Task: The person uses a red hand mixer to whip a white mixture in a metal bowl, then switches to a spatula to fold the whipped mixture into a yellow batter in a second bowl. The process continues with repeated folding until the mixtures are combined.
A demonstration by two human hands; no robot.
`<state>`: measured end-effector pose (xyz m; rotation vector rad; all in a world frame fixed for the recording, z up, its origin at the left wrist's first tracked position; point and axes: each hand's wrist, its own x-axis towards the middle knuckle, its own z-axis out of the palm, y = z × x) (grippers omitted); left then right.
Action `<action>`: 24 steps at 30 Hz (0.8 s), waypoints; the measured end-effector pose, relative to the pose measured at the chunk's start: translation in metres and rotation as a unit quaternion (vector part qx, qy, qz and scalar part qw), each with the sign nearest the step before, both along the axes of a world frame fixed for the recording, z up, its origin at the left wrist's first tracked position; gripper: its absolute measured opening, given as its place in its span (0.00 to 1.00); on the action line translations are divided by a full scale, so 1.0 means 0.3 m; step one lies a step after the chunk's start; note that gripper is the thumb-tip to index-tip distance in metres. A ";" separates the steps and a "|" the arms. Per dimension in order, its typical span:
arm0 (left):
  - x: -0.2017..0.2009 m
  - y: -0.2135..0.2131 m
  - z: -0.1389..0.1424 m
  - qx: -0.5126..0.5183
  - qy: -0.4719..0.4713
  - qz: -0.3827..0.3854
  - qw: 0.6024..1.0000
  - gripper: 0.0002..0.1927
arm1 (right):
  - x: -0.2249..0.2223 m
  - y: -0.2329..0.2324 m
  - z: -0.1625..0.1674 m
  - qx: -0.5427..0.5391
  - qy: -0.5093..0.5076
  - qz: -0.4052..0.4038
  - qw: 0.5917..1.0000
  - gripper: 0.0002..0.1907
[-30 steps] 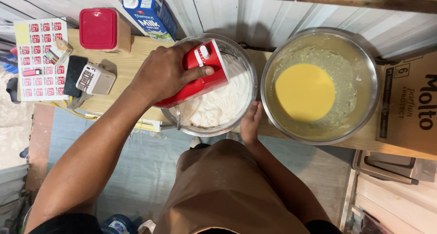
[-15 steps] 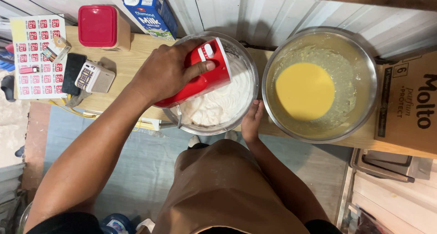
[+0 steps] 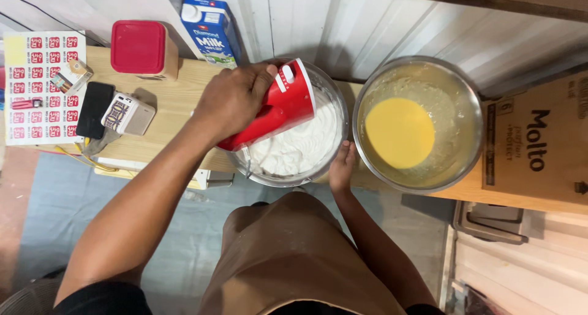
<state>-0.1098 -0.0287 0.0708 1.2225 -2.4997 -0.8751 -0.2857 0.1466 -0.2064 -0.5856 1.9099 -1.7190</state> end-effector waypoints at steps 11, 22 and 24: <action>0.609 0.124 -0.130 0.133 0.369 0.080 0.916 0.33 | 0.153 0.167 -0.029 0.009 -0.115 -0.073 0.991 0.18; 1.029 0.349 -0.639 0.143 0.540 0.348 0.753 0.57 | 0.445 0.533 -0.051 0.400 0.242 0.141 0.873 0.14; 1.082 0.331 -0.700 0.089 0.571 0.374 0.725 0.56 | 0.486 0.531 -0.054 0.392 0.210 0.142 0.884 0.13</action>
